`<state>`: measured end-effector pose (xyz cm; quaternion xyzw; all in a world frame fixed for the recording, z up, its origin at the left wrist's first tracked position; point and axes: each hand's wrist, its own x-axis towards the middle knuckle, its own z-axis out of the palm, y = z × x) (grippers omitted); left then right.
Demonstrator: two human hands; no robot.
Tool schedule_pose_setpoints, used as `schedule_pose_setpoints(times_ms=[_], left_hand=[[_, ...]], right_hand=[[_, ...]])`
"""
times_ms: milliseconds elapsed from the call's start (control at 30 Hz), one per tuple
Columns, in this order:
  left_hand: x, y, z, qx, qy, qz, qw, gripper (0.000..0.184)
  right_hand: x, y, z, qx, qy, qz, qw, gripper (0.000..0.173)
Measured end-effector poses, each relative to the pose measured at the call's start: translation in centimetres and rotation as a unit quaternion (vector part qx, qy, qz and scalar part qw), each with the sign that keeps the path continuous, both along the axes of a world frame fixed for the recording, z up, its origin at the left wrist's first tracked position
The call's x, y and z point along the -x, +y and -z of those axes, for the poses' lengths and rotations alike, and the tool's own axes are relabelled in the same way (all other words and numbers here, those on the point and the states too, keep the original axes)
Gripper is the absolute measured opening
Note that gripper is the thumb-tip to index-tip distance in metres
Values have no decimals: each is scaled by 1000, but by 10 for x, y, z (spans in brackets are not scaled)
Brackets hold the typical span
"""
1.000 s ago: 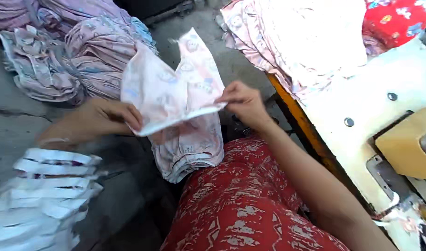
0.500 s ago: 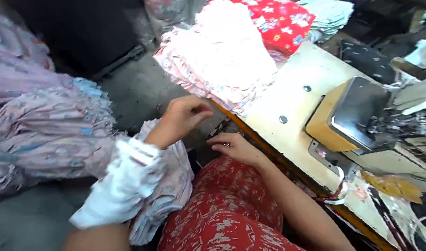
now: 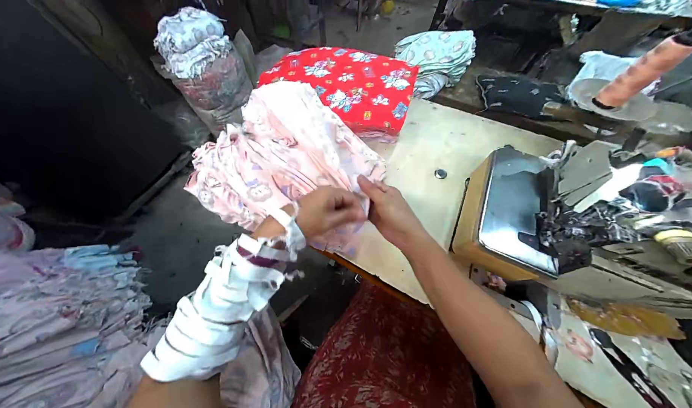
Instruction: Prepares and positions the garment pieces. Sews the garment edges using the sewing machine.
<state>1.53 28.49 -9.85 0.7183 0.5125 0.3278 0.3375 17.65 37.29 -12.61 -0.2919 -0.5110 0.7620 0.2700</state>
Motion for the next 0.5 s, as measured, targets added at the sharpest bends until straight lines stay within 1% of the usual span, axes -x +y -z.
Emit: schedule_pose_setpoints(times_ms=[33,67,100,133,167,233,267,300,333,367,400,433,467,500], left_hand=[[-6,0,-4,0,14,63,998,16],[-11,0,-9,8,25,116,993,18],[-16,1,-18,22,39,151,988,20],[-21,3,-27,20,43,158,986,21],[-29,7,-33,-15,34,136,990,20],[-53,25,-46,-121,11,36,992,15],[-65,42,-49,-153,7,23,988,24],[-78,60,-51,-141,13,51,989,35],[-93,76,-51,-104,14,99,989,35],[-109,90,-49,-63,3,160,985,23],[-127,102,-49,-28,-16,219,975,21],[-144,110,-54,-1,-30,256,966,26],[-157,113,-62,-2,-33,257,966,23],[-168,115,-69,-20,-26,243,969,17]], right_hand=[[6,1,1,27,37,56,997,24],[4,1,-1,38,72,98,992,20],[-4,-1,-5,34,97,122,987,20],[-19,-4,-9,21,111,128,985,20],[-39,-9,-12,4,116,121,986,21],[-79,-17,-17,-31,122,99,987,24],[-98,-21,-20,-43,123,99,987,26],[-115,-26,-23,-51,122,108,985,26],[-131,-29,-28,-58,120,130,982,26],[-148,-33,-33,-63,122,160,978,25],[-164,-36,-36,-72,123,188,972,23],[-181,-39,-37,-83,121,208,967,19],[-195,-42,-34,-94,111,221,964,17],[-206,-47,-26,-114,79,225,964,24]])
